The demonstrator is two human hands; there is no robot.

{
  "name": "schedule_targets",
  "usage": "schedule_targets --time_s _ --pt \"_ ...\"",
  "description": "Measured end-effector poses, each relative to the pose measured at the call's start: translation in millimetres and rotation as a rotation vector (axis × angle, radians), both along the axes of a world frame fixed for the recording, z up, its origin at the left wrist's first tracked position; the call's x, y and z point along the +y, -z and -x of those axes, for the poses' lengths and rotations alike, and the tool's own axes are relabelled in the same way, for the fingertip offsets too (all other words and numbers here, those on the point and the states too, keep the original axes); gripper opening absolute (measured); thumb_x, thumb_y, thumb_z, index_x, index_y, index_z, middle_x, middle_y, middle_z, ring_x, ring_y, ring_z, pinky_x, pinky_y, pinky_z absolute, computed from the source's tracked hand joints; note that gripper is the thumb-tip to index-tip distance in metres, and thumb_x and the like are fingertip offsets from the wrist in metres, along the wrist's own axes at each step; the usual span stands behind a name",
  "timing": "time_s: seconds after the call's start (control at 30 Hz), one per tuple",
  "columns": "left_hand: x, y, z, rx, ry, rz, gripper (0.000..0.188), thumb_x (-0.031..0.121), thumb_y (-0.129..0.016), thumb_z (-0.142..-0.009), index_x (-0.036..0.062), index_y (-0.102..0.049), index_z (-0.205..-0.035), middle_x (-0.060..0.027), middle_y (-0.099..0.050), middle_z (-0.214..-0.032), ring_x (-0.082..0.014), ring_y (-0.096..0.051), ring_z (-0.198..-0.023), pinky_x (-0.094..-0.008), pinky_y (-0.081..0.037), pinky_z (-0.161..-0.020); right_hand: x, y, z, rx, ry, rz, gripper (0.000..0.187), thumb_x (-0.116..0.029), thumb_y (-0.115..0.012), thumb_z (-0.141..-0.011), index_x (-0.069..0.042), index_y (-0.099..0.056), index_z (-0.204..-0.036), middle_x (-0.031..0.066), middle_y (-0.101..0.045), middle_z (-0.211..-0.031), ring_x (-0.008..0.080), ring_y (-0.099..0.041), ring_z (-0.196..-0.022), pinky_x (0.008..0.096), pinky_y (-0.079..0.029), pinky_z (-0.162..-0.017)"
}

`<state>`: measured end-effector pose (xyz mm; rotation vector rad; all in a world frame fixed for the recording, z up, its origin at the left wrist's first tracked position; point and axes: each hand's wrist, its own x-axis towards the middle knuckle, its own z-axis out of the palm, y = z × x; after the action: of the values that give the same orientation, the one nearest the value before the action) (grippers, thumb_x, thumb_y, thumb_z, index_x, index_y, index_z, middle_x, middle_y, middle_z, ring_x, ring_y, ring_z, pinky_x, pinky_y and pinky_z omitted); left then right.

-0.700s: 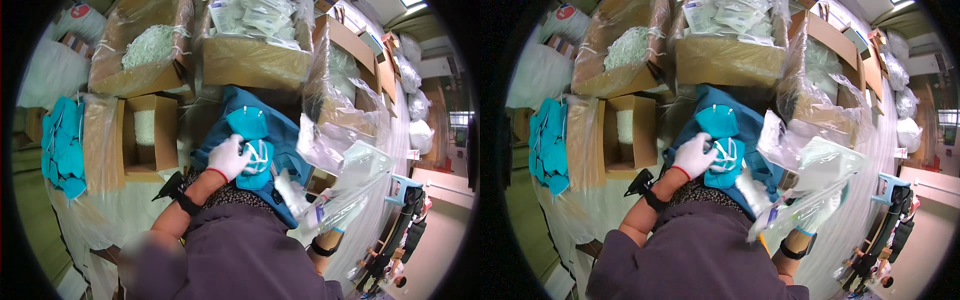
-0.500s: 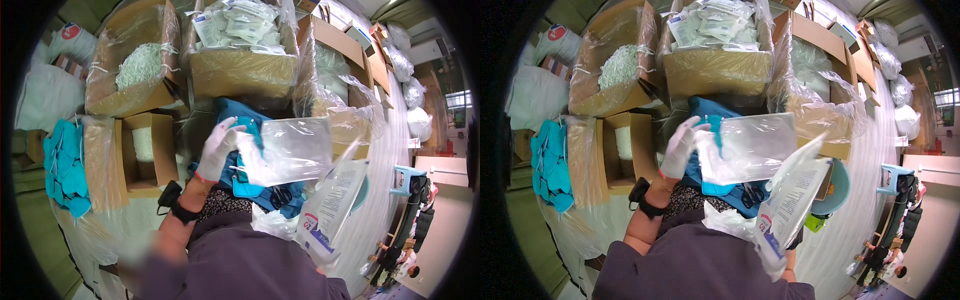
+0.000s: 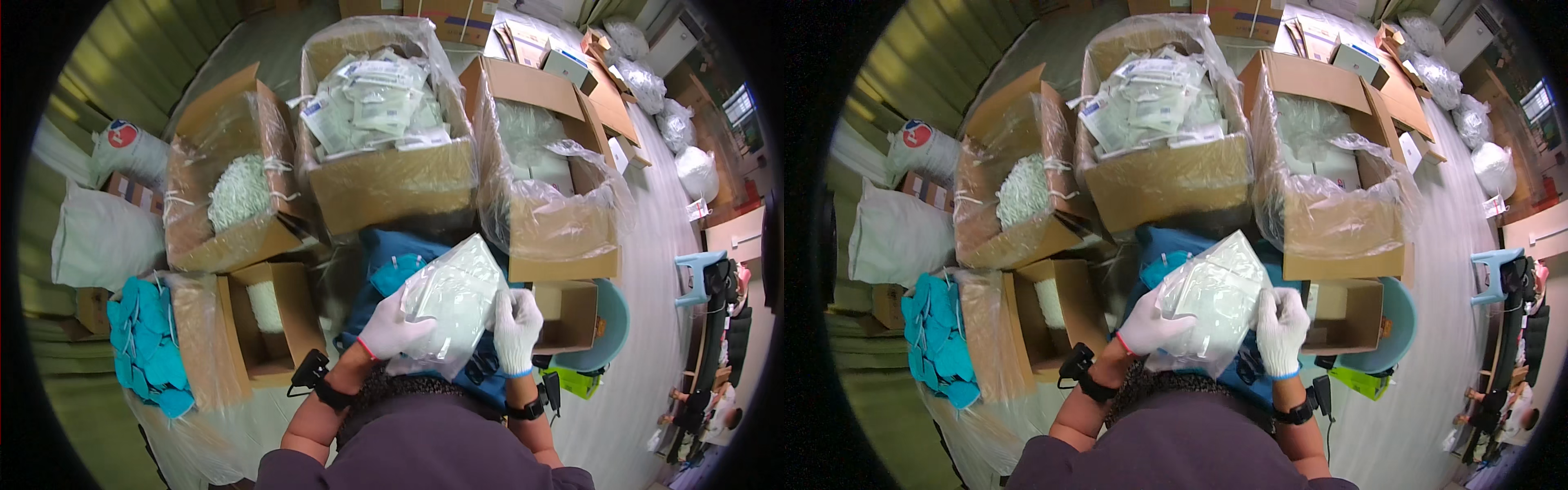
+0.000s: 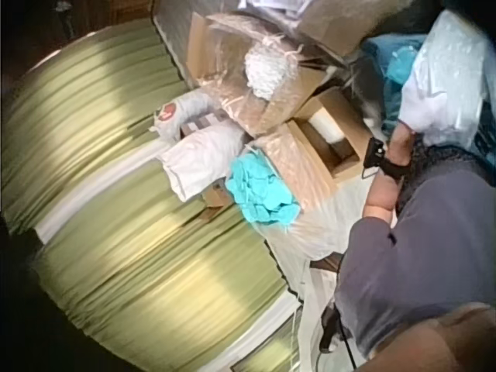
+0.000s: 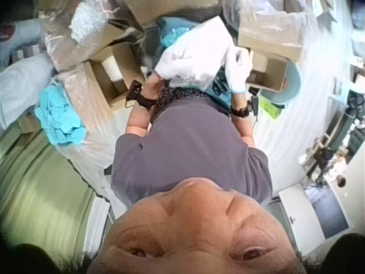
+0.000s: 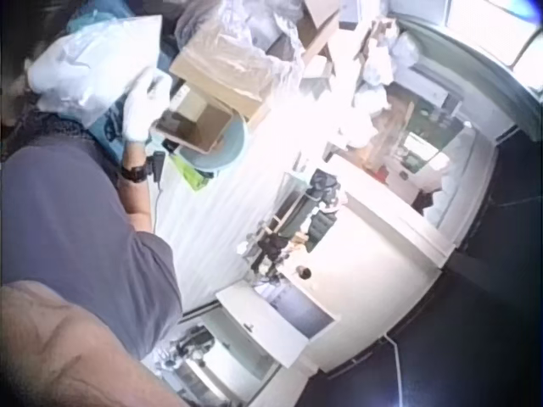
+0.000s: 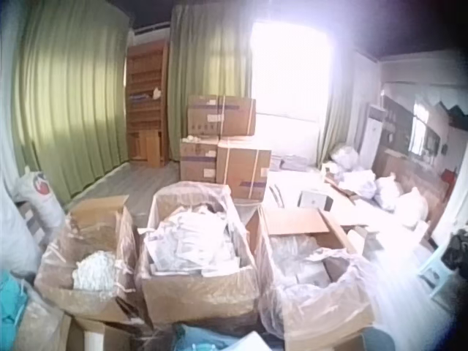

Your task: Unpacking and sorting medical masks and related hygiene products from shipping boxes.

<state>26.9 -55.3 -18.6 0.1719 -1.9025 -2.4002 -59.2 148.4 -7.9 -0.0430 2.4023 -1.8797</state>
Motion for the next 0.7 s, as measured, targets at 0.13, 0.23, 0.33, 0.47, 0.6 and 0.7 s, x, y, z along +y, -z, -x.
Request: schedule_targets --time_s 0.13,0.23,0.33,0.47,0.6,0.7 --pt "-14.6 13.5 10.5 -0.193 0.036 0.050 0.055 -0.002 -0.070 -0.082 0.0005 -0.055 -0.134 -0.0043 -0.065 -0.119 -0.0129 -0.060 -0.106 -0.0291 -0.048 -0.095 2.9 -6.7 4.0 -0.224 -0.051 0.155 0.016 -0.013 -0.061 -0.097 0.000 -0.058 -0.089 0.0013 -0.058 -0.066 0.0054 -0.049 -0.050 0.0205 -0.039 -0.048" --pt "-29.7 11.4 28.7 -0.209 0.109 -0.022 0.056 -0.004 -0.068 -0.083 -0.0008 -0.052 -0.137 -0.0044 -0.064 -0.122 -0.0121 -0.060 -0.107 -0.0289 -0.047 -0.095 3.7 -6.2 7.8 -0.266 -0.047 0.226 0.016 -0.015 -0.060 -0.098 -0.001 -0.058 -0.090 0.0016 -0.058 -0.066 0.0056 -0.048 -0.049 0.0205 -0.037 -0.047" --pt "-40.9 0.5 53.1 -0.203 0.175 -0.153 0.062 -0.007 -0.065 -0.083 -0.0010 -0.047 -0.142 -0.0052 -0.062 -0.129 -0.0122 -0.058 -0.113 -0.0292 -0.046 -0.098 -5.0 -9.8 19.7 -0.280 0.005 0.333 0.015 -0.014 -0.058 -0.099 0.000 -0.059 -0.093 0.0041 -0.061 -0.068 0.0066 -0.049 -0.048 0.0209 -0.039 -0.047" --pt "-83.4 -12.0 92.9 0.148 0.268 0.008 0.045 -0.002 -0.062 -0.085 0.0009 -0.056 -0.130 -0.0140 -0.051 -0.141 -0.0231 -0.052 -0.128 -0.0375 -0.045 -0.105 -3.3 -24.1 38.3 -0.273 0.118 0.494 0.026 -0.019 -0.052 -0.102 0.004 -0.060 -0.113 0.0109 -0.067 -0.078 0.0099 -0.055 -0.049 0.0204 -0.043 -0.045" --pt "-168.0 -2.3 176.4 0.423 -0.001 0.658 0.047 0.009 -0.071 -0.084 0.0023 -0.055 -0.127 -0.0147 -0.057 -0.132 -0.0302 -0.057 -0.121 -0.0426 -0.046 -0.103 39.5 -6.0 51.7 -0.158 0.275 0.438 0.021 -0.017 -0.052 -0.102 0.001 -0.063 -0.104 0.0083 -0.065 -0.074 0.0081 -0.053 -0.048 0.0197 -0.040 -0.043" --pt "-268.6 -20.4 244.4 0.099 -0.116 0.323 0.055 0.013 -0.076 -0.081 0.0024 -0.053 -0.129 -0.0138 -0.059 -0.128 -0.0319 -0.059 -0.116 -0.0441 -0.048 -0.101 66.4 -5.0 62.3 -0.133 0.475 0.361 0.017 -0.016 -0.056 -0.100 -0.001 -0.063 -0.100 0.0049 -0.062 -0.071 0.0063 -0.049 -0.047 0.0185 -0.038 -0.041"
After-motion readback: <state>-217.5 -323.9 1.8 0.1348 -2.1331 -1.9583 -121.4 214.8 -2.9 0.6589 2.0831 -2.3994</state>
